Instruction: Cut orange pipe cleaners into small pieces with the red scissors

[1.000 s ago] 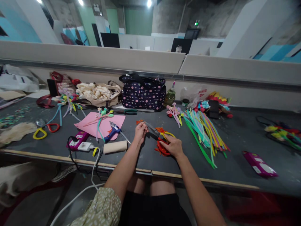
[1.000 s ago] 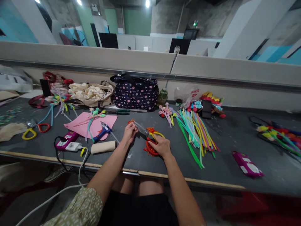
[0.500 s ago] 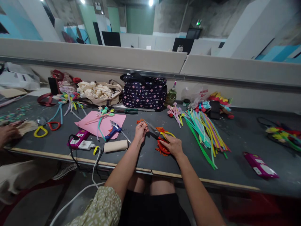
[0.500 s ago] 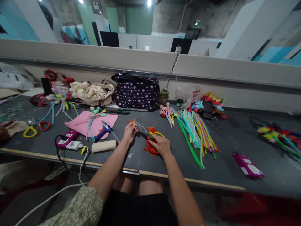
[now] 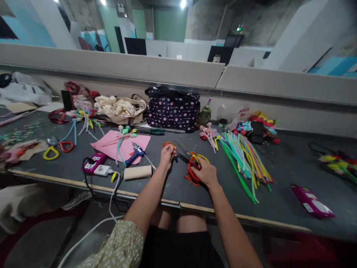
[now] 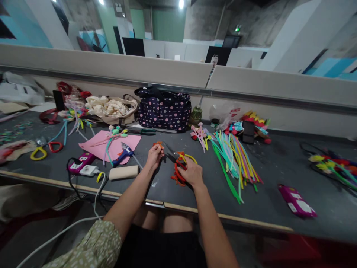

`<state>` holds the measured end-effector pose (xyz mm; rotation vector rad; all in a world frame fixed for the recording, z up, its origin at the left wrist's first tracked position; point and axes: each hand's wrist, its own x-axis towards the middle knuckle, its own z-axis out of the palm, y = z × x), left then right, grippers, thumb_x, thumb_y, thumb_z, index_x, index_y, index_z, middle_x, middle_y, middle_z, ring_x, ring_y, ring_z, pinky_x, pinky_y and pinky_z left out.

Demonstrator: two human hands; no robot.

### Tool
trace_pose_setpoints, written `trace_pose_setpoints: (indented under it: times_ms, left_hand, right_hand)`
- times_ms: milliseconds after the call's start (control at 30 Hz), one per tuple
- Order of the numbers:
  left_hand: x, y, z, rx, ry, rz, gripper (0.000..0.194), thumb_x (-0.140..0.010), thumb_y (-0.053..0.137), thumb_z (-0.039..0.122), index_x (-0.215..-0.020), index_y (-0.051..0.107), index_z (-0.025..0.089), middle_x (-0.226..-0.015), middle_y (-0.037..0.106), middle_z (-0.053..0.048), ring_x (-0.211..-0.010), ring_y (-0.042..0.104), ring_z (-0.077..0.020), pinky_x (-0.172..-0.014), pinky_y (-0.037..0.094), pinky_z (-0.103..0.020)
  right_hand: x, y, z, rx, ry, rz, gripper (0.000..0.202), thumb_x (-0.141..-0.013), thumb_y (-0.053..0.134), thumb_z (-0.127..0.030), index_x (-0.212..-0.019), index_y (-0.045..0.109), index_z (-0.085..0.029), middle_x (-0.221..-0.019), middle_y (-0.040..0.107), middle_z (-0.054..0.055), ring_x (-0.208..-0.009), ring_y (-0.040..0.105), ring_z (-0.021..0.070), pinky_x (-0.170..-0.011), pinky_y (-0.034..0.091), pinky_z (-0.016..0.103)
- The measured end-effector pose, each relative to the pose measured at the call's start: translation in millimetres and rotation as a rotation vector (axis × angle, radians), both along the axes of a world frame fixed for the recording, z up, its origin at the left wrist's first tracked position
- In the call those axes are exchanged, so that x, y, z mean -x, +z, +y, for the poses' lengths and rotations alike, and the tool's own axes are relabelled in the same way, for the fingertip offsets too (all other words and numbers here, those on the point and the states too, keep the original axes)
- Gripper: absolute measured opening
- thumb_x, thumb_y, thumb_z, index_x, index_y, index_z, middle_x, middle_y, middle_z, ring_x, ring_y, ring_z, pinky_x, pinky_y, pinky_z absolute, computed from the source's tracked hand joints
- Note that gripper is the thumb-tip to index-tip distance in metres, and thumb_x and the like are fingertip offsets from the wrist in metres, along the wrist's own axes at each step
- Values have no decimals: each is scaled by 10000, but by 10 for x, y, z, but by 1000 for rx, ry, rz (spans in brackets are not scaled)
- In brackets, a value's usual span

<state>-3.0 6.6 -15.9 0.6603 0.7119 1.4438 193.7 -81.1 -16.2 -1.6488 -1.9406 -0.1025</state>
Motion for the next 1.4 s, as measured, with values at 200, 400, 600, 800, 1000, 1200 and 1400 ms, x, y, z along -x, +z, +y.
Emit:
trace_pose_setpoints:
  times_ms: [200, 400, 600, 800, 1000, 1200, 1400]
  left_hand:
    - [15, 16, 13, 11, -14, -60, 369, -610, 816, 345, -765, 540, 156, -717, 593, 16, -516, 497, -40, -486, 431, -167]
    - [32, 32, 3, -2, -33, -79, 380, -603, 826, 348, -759, 538, 155, -681, 577, 25, -513, 495, -41, -503, 442, -169]
    - [34, 38, 1, -19, -20, -88, 379, -595, 831, 340, -765, 545, 158, -662, 570, 31, -510, 491, -45, -506, 438, -178]
    - [33, 38, 5, -15, 9, -95, 351, -602, 823, 290, -812, 575, 156, -668, 576, 32, -527, 509, -48, -533, 449, -185]
    - [39, 70, -11, 26, 30, -102, 315, -600, 820, 248, -807, 604, 148, -637, 574, 33, -538, 541, -57, -560, 477, -189]
    - [31, 75, -4, 51, 37, -110, 297, -630, 809, 275, -813, 618, 139, -651, 616, 7, -590, 597, -81, -632, 513, -219]
    - [41, 78, -13, 50, 40, -71, 369, -542, 857, 244, -790, 603, 144, -665, 610, 25, -573, 585, -71, -609, 500, -209]
  right_hand:
    - [-61, -46, -19, -19, -29, 11, 493, -796, 625, -472, -1217, 618, -215, -980, 727, 49, -821, 675, 199, -720, 511, 307]
    - [-88, -109, -2, -54, 26, -16, 483, -810, 613, -482, -1217, 620, -221, -1098, 705, 66, -938, 670, 215, -771, 516, 316]
    - [-95, -98, -9, -33, 49, -41, 493, -814, 611, -489, -1230, 614, -225, -1089, 707, 65, -915, 674, 213, -765, 521, 320]
    - [-108, -100, -5, -23, 35, -51, 503, -815, 606, -506, -1232, 610, -225, -1060, 712, 64, -888, 670, 203, -732, 509, 304]
    - [-101, -94, -9, -19, 18, -78, 536, -807, 604, -537, -1245, 598, -229, -1024, 714, 55, -860, 662, 201, -700, 488, 294]
    - [-84, -47, -24, -14, -5, -92, 527, -822, 583, -540, -1244, 601, -225, -970, 716, 58, -814, 651, 194, -670, 465, 283]
    - [-87, -55, -20, -26, -2, -98, 533, -819, 591, -543, -1237, 608, -214, -1003, 714, 67, -825, 655, 195, -683, 471, 283]
